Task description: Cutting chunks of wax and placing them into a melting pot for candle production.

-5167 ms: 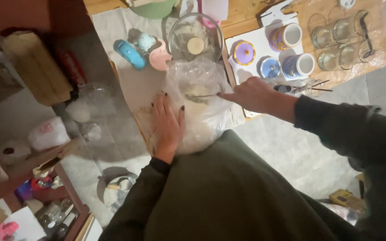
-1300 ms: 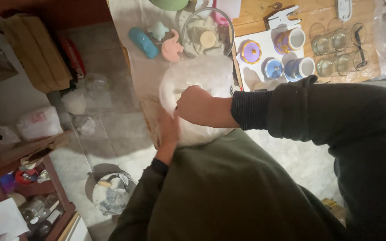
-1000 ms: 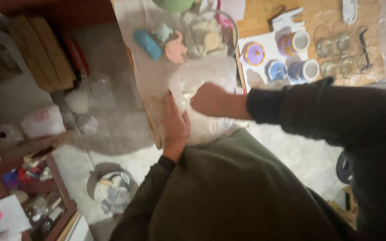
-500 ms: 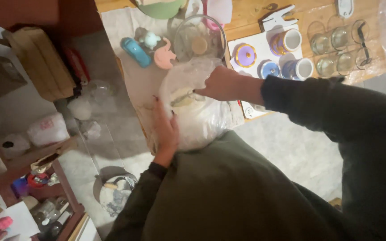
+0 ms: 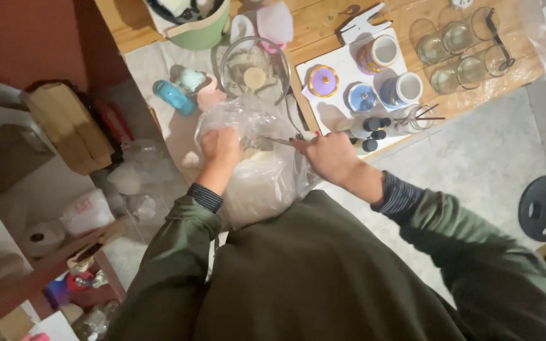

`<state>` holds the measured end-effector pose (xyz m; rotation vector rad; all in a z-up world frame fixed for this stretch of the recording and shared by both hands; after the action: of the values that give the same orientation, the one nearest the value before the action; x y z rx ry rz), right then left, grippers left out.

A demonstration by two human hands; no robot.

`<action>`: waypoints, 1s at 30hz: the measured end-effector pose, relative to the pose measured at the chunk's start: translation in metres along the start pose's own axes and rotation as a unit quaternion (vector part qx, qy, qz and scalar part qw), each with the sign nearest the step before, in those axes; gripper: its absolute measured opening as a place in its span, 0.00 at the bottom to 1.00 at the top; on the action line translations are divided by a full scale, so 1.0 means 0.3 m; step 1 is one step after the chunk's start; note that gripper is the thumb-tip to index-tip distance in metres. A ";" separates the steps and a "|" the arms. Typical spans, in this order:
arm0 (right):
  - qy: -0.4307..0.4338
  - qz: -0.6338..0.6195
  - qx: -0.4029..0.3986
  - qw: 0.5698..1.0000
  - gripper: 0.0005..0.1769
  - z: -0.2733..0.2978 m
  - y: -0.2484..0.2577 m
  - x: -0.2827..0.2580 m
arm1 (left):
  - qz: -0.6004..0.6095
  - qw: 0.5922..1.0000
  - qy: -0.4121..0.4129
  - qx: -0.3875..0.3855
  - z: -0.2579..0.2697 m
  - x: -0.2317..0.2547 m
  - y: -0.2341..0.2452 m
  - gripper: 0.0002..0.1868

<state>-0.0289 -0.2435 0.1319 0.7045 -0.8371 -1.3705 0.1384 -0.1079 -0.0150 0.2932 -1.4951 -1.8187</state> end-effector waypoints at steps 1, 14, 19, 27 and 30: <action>-0.009 -0.019 0.015 1.000 0.28 0.007 0.000 0.003 | -0.001 1.000 0.010 -0.010 -0.007 -0.005 0.010 0.08; -0.060 -0.101 0.044 0.992 0.27 0.046 0.007 -0.018 | -0.004 0.993 0.008 -0.115 -0.024 -0.009 0.003 0.23; -0.071 -0.097 0.047 0.992 0.27 0.045 -0.008 -0.020 | -0.015 0.994 -0.007 -0.111 -0.055 -0.015 -0.012 0.22; -0.068 -0.110 0.050 0.990 0.26 0.043 -0.027 -0.033 | 0.004 0.996 -0.024 -0.084 0.009 0.033 0.011 0.17; -0.063 -0.108 0.057 0.991 0.26 0.048 -0.022 -0.037 | -0.062 0.995 -0.031 -0.074 -0.048 -0.009 -0.121 0.09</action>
<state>-0.0445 -0.2322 0.1331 0.8233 -0.9662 -1.5833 0.1345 -0.1156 -0.0531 0.2636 -1.4019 -2.0415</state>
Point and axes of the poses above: each hand's wrist, its own z-axis away from the middle knuckle, its own y-axis out of the back of the hand, x = y × z, the point moved 7 cm from there along -z, towards the middle knuckle, and after that the axes turned 13 degrees about -x, right-handed, at the moved point
